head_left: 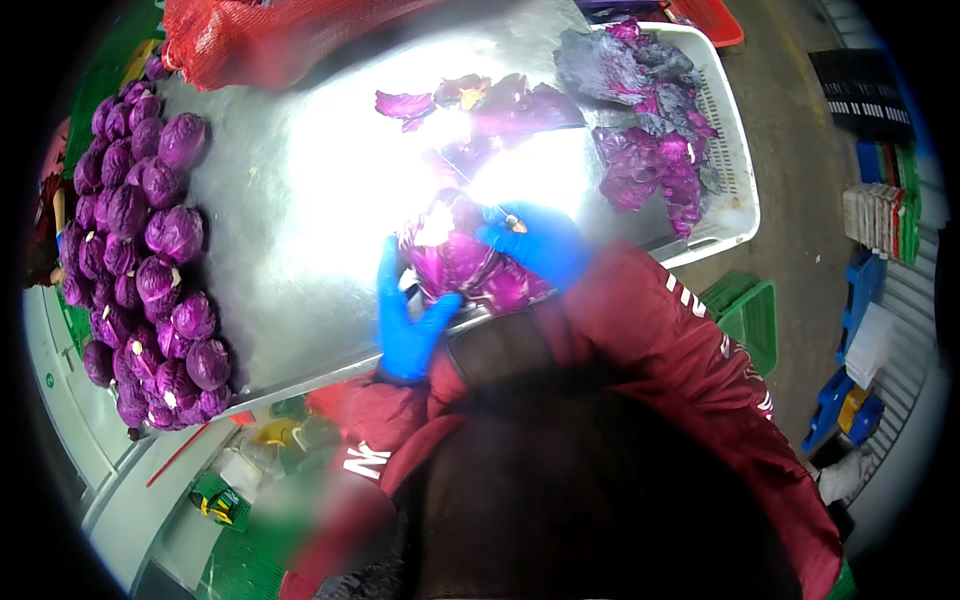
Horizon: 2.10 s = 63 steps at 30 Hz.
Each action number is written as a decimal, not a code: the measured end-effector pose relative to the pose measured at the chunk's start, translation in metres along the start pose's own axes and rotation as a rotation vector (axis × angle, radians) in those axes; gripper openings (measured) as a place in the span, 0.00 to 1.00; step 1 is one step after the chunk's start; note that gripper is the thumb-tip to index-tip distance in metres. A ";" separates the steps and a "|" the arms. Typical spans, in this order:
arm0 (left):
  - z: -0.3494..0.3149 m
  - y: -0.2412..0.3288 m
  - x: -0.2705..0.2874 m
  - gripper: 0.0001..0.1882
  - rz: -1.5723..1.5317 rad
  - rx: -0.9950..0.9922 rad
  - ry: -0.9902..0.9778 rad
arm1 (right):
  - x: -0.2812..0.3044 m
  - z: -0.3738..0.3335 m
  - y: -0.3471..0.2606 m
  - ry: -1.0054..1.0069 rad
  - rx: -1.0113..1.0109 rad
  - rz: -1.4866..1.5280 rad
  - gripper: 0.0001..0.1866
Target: The person peels the outer leaves from red cabbages by hand, placing the cabbages into a white crate and the leaves into a mesh bag.
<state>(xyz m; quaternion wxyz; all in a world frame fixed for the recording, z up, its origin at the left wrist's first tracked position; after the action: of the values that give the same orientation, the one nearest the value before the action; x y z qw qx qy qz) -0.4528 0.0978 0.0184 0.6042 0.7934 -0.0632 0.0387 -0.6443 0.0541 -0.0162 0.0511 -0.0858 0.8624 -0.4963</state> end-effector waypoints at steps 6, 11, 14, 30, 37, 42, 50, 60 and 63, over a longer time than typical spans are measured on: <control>0.047 0.018 -0.012 0.58 0.500 -0.051 0.081 | 0.001 -0.001 -0.013 0.061 0.144 -0.344 0.24; 0.066 0.023 -0.016 0.53 0.666 -0.045 0.047 | 0.013 -0.009 -0.038 0.199 0.353 -0.702 0.28; 0.068 0.033 -0.021 0.53 0.701 -0.002 0.013 | 0.008 -0.016 -0.039 0.186 0.394 -0.765 0.30; 0.056 0.018 -0.040 0.49 0.660 -0.168 0.114 | 0.001 -0.005 -0.019 0.230 0.331 -0.703 0.25; 0.051 0.010 -0.025 0.53 0.374 -0.113 0.074 | -0.002 -0.031 -0.034 0.110 0.113 -0.933 0.21; 0.029 0.017 -0.054 0.54 0.691 -0.374 0.016 | 0.050 0.073 0.053 0.151 0.283 -0.260 0.25; 0.024 0.012 -0.027 0.55 0.365 -0.407 0.170 | 0.063 0.063 0.021 0.335 0.411 -0.766 0.15; 0.051 -0.005 -0.028 0.57 0.264 -0.382 0.195 | 0.006 0.006 -0.031 0.089 -0.018 -0.062 0.39; 0.053 -0.004 -0.031 0.55 0.084 -0.278 0.191 | 0.003 0.017 -0.010 0.029 0.016 -0.044 0.39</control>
<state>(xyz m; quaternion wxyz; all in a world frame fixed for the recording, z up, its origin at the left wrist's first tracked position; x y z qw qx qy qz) -0.4838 0.0499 -0.0038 0.7093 0.6914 -0.0432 0.1301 -0.6437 0.0337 -0.0161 0.0285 -0.0973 0.8569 -0.5053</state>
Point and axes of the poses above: each hand's wrist, its own z-axis towards the middle knuckle, its own x-axis out of the back of the hand, y = z × x, the point moved 3 cm from there along z, towards the middle knuckle, and after that the axes turned 1 degree about x, right-handed, at the moved point
